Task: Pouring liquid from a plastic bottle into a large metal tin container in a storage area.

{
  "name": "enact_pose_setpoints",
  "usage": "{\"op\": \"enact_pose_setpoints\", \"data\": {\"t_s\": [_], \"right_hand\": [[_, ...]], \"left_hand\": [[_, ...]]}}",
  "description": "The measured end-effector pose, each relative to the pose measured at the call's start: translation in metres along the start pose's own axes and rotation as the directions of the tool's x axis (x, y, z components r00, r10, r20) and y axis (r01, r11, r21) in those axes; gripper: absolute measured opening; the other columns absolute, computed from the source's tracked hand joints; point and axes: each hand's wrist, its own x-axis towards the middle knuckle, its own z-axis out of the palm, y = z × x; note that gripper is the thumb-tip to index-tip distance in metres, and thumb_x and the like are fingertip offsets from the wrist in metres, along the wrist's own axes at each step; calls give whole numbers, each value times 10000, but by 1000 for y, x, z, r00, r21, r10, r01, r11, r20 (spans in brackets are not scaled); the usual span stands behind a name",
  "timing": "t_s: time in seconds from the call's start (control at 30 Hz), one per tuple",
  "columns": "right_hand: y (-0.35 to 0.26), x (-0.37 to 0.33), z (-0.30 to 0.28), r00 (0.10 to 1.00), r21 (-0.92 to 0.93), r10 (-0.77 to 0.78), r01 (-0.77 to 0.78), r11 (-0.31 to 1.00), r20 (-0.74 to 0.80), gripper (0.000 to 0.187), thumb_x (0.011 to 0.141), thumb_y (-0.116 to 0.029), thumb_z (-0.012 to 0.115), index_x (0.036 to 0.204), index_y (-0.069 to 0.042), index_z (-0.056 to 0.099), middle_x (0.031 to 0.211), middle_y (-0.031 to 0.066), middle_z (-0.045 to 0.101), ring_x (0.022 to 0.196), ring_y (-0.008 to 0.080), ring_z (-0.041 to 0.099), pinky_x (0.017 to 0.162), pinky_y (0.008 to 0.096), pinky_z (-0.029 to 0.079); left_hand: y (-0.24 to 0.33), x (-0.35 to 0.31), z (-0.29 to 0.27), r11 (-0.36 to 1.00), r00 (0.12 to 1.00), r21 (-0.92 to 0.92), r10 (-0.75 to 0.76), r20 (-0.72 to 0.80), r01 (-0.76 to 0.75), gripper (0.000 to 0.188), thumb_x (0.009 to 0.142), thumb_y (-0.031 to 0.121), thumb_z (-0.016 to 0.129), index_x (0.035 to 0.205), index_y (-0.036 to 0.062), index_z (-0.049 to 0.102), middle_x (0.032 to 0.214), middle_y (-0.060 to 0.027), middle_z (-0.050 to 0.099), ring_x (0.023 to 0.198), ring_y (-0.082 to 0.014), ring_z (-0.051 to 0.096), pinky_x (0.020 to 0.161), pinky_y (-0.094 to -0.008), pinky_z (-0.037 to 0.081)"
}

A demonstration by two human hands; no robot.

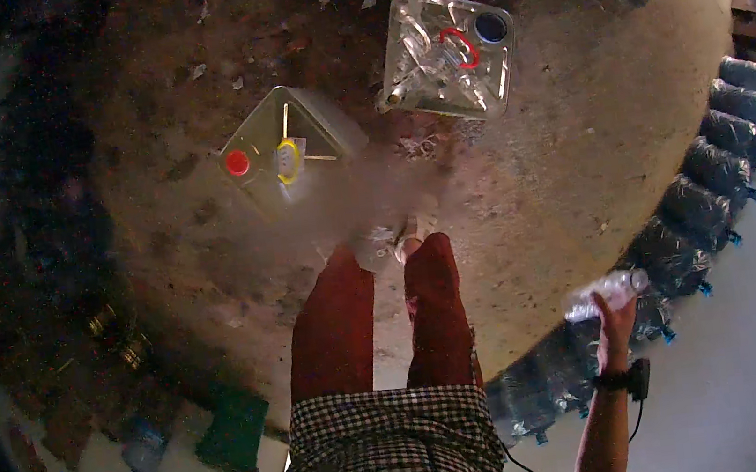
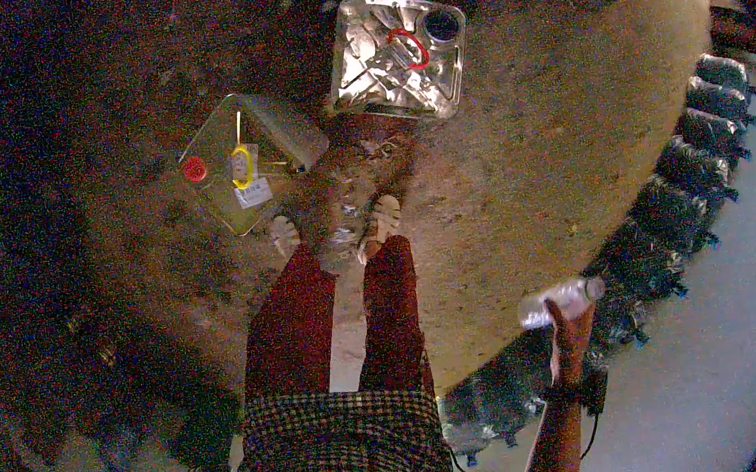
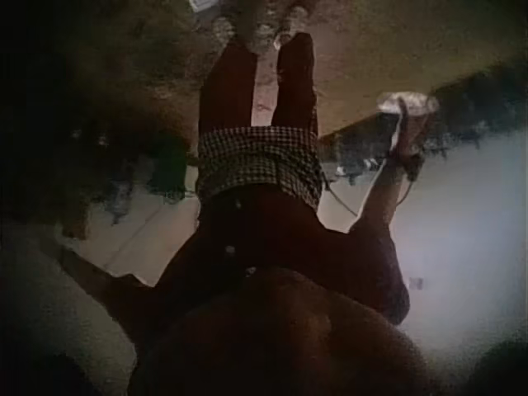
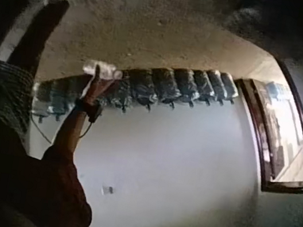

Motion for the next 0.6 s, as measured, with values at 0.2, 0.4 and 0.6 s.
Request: {"op": "enact_pose_setpoints", "data": {"t_s": [0.2,0.4,0.6], "right_hand": [[-14,63,134,983,137,-161,147,980,94,644,838,-120,790,1376,-49,445,1278,68,563,1139,186,551,1009,366,427],[32,58,295,905,-262,-410,425,867,114,605,757,-129,834,1277,-45,535,1199,99,576,1088,269,565,982,397,445],[90,61,384,829,-360,-499,559,747,251,648,666,-137,840,1246,-68,561,1161,153,579,1090,358,538,954,456,442]], "left_hand": [[397,-3,95,398,783,-828,618,-76,-395,418,897,151,639,1297,51,569,1283,-80,587,1173,-195,539,1044,-370,411],[616,-114,196,413,565,-687,825,4,-598,481,885,229,713,1313,76,554,1312,-102,575,1237,-232,518,1062,-360,394],[668,-49,258,406,701,-799,712,-27,-444,583,888,293,727,1386,86,506,1438,-120,490,1340,-253,440,1114,-399,346]]}}
